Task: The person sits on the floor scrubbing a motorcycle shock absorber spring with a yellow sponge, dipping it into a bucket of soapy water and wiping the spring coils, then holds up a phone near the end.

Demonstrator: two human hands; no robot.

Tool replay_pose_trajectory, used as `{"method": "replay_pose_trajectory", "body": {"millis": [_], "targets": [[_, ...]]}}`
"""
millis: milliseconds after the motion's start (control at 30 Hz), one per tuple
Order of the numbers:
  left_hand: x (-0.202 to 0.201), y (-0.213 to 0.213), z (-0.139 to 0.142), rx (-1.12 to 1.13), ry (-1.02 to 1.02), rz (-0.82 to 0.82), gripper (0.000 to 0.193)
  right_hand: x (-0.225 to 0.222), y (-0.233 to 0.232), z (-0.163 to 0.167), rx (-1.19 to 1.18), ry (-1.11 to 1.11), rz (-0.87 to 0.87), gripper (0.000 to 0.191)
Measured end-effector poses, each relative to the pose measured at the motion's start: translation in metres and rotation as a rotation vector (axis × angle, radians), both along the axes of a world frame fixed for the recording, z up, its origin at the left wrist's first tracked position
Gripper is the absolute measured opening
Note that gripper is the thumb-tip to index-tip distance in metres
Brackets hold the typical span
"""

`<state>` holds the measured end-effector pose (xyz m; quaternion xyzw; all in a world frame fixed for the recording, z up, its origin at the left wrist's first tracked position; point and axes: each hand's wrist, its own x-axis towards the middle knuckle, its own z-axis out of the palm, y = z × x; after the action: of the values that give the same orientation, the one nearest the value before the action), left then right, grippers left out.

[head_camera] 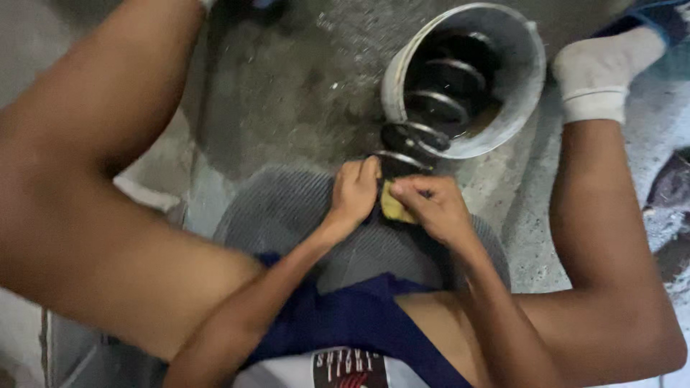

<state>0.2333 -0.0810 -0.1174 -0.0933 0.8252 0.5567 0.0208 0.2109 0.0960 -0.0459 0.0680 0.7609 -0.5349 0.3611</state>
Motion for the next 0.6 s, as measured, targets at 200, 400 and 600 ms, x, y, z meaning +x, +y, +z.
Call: {"method": "replay_pose_trajectory", "body": {"millis": [200, 400, 600], "targets": [[-0.001, 0.004, 0.006, 0.019, -0.158, 0.058, 0.040, -0.002, 0.015, 0.010, -0.045, 0.083, 0.008, 0.027], [0.005, -0.003, 0.010, -0.077, 0.160, -0.104, 0.033, -0.003, -0.011, 0.007, 0.104, 0.005, 0.040, 0.034], [0.005, 0.004, 0.004, 0.090, -0.112, 0.060, 0.033, -0.004, 0.023, 0.004, -0.097, 0.015, 0.061, 0.029]]}}
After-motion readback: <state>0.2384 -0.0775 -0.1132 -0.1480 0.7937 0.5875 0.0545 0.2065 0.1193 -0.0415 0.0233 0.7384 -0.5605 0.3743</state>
